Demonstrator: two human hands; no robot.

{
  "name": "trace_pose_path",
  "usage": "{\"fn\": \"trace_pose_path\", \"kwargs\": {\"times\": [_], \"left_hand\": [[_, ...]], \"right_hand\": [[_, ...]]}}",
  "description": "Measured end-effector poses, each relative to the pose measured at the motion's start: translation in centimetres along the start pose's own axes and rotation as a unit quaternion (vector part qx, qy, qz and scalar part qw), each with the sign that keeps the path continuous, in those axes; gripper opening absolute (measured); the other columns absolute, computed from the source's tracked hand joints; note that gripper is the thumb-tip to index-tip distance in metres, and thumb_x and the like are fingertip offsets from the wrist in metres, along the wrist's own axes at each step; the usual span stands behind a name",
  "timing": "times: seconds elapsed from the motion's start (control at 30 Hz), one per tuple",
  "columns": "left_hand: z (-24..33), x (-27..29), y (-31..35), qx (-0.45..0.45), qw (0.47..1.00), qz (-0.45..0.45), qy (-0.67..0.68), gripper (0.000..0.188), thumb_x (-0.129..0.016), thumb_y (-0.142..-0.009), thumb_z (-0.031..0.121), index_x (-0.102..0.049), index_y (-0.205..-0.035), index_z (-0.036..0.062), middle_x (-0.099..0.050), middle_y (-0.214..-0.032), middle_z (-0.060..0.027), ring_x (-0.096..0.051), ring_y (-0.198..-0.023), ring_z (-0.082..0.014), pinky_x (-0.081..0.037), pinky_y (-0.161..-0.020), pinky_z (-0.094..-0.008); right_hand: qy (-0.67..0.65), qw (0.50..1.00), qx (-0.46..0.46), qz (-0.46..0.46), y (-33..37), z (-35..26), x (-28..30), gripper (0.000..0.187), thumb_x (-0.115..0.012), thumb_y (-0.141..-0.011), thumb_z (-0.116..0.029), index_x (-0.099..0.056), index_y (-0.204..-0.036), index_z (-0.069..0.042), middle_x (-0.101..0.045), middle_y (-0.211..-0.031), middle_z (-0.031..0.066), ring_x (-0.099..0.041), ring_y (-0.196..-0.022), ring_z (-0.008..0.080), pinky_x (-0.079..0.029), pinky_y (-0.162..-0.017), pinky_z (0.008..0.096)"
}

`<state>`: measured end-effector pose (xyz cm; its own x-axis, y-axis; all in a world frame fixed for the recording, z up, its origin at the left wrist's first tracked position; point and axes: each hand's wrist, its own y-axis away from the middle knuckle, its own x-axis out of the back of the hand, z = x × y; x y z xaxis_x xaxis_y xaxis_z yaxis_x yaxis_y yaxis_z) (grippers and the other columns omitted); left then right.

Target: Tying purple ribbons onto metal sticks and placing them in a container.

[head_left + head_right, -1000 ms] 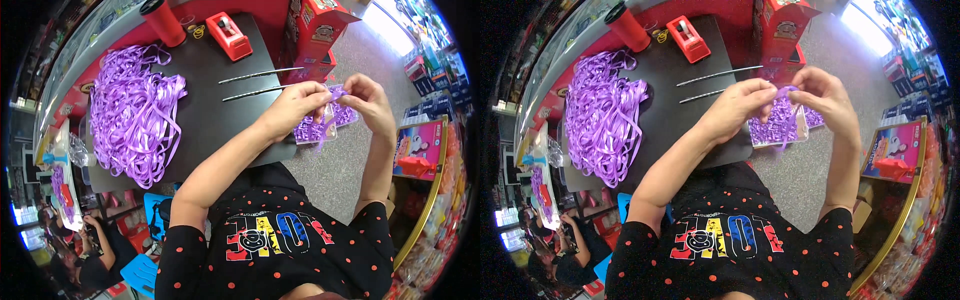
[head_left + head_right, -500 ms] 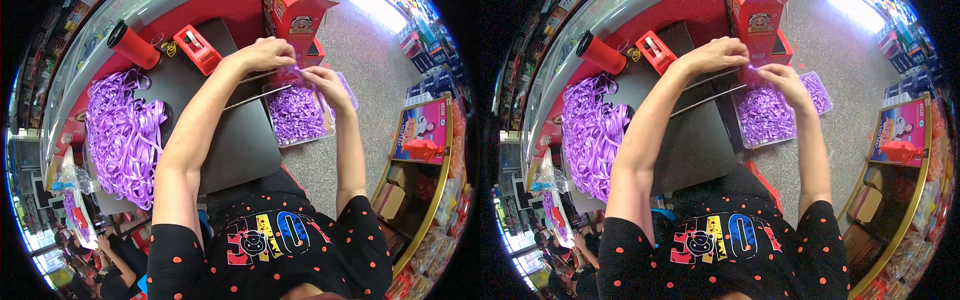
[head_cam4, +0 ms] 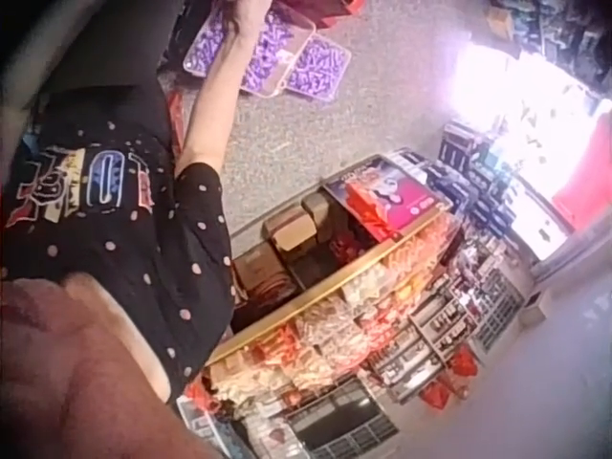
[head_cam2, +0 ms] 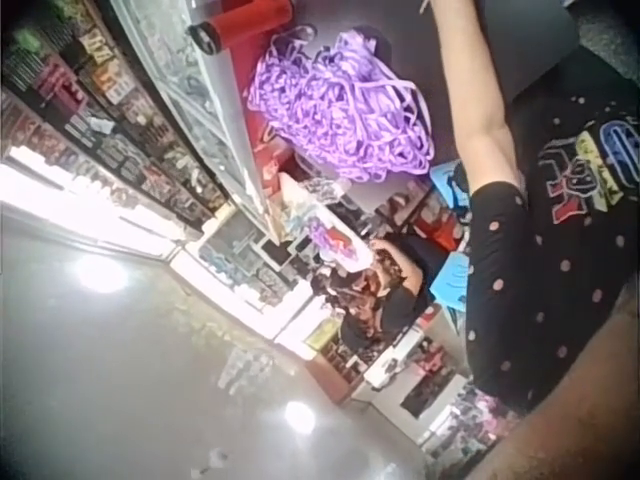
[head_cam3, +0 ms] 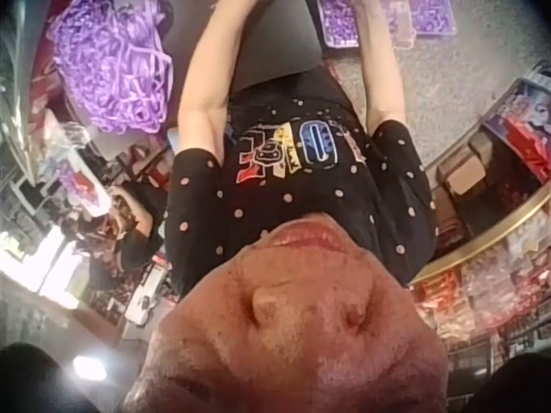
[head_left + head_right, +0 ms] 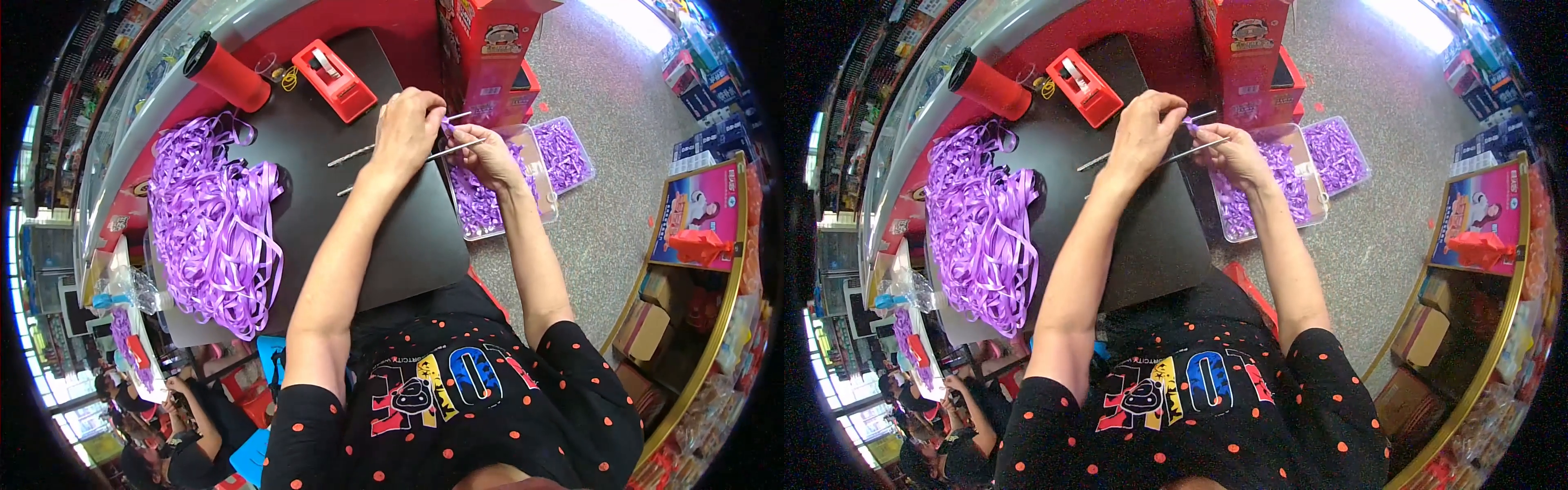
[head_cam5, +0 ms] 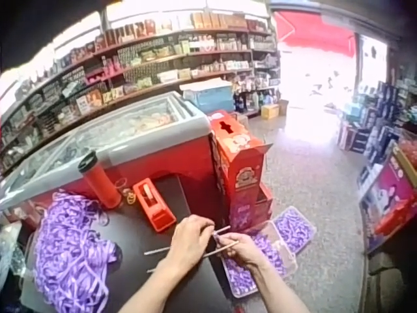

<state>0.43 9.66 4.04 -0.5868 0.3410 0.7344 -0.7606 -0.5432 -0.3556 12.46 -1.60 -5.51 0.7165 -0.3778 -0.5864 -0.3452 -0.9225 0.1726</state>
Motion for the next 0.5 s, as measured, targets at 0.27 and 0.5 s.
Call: {"fn": "trace_pose_path", "kwargs": {"times": [0.27, 0.5], "left_hand": [[-1.5, -1.5, 1.4, -0.022, 0.999, 0.033, -0.008, 0.015, -0.065, -0.079, 0.019, -0.071, -0.084, 0.0057, -0.066, -0.090, -0.0103, -0.058, -0.092, -0.0279, -0.044, -0.083, -0.0382], [-1.8, -1.8, 1.3, -0.002, 0.999, 0.034, 0.011, 0.015, -0.065, -0.079, 0.020, -0.073, -0.082, 0.0080, -0.065, -0.092, -0.0045, -0.055, -0.098, -0.0240, -0.036, -0.094, -0.0400]], "right_hand": [[-0.033, 0.999, 0.021, 0.034, 0.4, 1.1, -1.4, 0.022, -0.065, -0.088, -0.020, -0.062, -0.101, -0.002, -0.064, -0.082, 0.0013, -0.056, -0.065, 0.0057, -0.051, -0.061, 0.0230], [0.242, 0.955, 0.172, 0.023, 0.1, 0.1, -0.2, 0.027, -0.063, -0.089, -0.017, -0.063, -0.111, -0.001, -0.064, -0.096, 0.0001, -0.055, -0.083, 0.0059, -0.044, -0.074, 0.0208]]}}
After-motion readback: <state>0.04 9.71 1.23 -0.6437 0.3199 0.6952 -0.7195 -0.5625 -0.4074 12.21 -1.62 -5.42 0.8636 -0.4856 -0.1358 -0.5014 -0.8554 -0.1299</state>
